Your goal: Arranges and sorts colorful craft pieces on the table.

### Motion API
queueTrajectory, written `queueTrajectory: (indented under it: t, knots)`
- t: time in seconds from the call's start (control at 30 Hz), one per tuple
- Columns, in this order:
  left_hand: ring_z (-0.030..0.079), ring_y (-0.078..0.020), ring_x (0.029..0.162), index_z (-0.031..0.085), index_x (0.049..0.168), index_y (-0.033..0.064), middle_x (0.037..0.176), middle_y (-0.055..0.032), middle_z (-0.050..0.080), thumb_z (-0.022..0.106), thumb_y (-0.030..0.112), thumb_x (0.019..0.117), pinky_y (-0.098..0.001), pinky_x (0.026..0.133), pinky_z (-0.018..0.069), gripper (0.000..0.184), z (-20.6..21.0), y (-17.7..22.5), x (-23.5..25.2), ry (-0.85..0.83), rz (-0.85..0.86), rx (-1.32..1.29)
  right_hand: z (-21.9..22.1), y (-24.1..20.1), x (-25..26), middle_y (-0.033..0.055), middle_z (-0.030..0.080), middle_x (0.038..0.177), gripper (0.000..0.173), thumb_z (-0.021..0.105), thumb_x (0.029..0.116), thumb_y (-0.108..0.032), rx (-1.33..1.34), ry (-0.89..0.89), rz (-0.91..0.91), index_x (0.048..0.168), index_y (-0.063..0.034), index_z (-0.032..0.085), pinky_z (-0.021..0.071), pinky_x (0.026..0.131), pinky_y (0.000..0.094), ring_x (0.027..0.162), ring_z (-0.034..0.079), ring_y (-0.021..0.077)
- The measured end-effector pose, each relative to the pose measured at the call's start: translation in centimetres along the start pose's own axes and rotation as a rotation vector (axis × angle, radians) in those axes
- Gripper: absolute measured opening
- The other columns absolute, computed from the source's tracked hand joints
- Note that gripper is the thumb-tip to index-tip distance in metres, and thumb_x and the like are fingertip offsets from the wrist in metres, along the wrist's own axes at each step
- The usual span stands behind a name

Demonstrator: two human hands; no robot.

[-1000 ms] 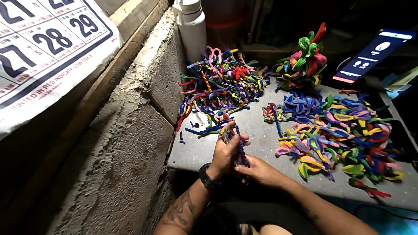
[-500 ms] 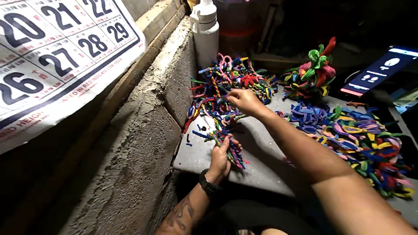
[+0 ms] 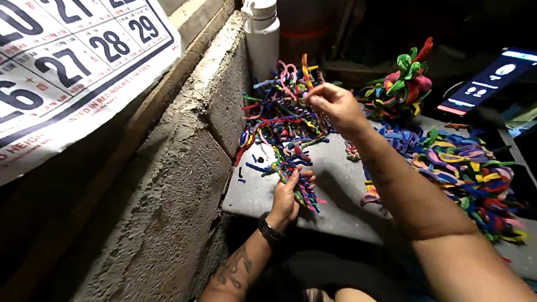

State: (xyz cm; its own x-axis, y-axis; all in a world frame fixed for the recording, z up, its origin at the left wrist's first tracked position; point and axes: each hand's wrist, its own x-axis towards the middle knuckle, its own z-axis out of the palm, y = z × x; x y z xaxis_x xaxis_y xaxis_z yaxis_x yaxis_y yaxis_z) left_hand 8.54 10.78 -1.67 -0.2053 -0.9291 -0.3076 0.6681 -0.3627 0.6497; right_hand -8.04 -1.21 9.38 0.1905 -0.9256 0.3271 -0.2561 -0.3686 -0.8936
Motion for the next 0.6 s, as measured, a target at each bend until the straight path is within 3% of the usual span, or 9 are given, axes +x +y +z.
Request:
queueTrajectory:
  t: [0.1,0.17,0.23,0.37,0.6]
  knots:
    - [0.074,-0.026,0.1,0.053,0.129,-0.0045,0.11,-0.018,0.073,0.04,0.012,0.1108,-0.0399,0.089,0.0605,0.028,0.4,-0.4,-0.1,-0.005,-0.013,0.0,0.0,-0.5,-7.6,0.0103,0.07,0.102,0.03,0.057,0.0979,-0.005,-0.017,-0.186,0.165,0.128,-0.0013,0.056,0.0597,0.074,0.0363,0.082,0.069,0.0167]
    - [0.072,-0.0215,0.095,0.054,0.126,-0.0047,0.104,-0.0152,0.071,0.042,0.011,0.1097,-0.0375,0.087,0.0604,0.025,1.1,-0.8,-0.3,0.026,-0.003,0.041,1.6,0.6,-12.0,0.0106,0.072,0.099,0.038,0.06,0.0979,-0.004,0.01,-0.201,0.305,0.134,-0.0012,0.05,0.062,0.078,0.0355,0.084,0.073,0.016]
    - [0.071,-0.0186,0.092,0.053,0.124,-0.0046,0.101,-0.0137,0.07,0.043,0.01,0.1091,-0.0353,0.086,0.06,0.023,1.7,-1.3,-0.6,0.037,-0.001,0.085,3.2,1.9,-15.0,0.0077,0.071,0.099,0.027,0.061,0.099,-0.008,-0.018,-0.063,0.372,0.124,0.0017,0.056,0.0601,0.08,0.0293,0.084,0.071,0.01]
    - [0.072,-0.0213,0.1,0.055,0.129,-0.0052,0.113,-0.0165,0.072,0.042,0.009,0.1094,-0.0369,0.09,0.0588,0.028,2.0,-2.6,-0.6,-0.024,-0.004,0.102,4.9,3.8,-17.6,0.0045,0.07,0.093,0.015,0.064,0.0966,-0.01,-0.024,0.257,0.326,0.105,0.0017,0.064,0.0576,0.079,0.023,0.083,0.068,0.0036]
    - [0.073,-0.0197,0.099,0.055,0.128,-0.0069,0.112,-0.0162,0.073,0.051,0.004,0.1048,-0.035,0.089,0.0597,0.026,1.8,-2.9,-0.9,-0.067,0.022,0.173,4.9,4.3,-18.2,0.0052,0.066,0.095,0.015,0.065,0.0961,-0.014,-0.036,0.228,0.344,0.099,0.0,0.066,0.053,0.076,0.0195,0.083,0.063,0.0028]
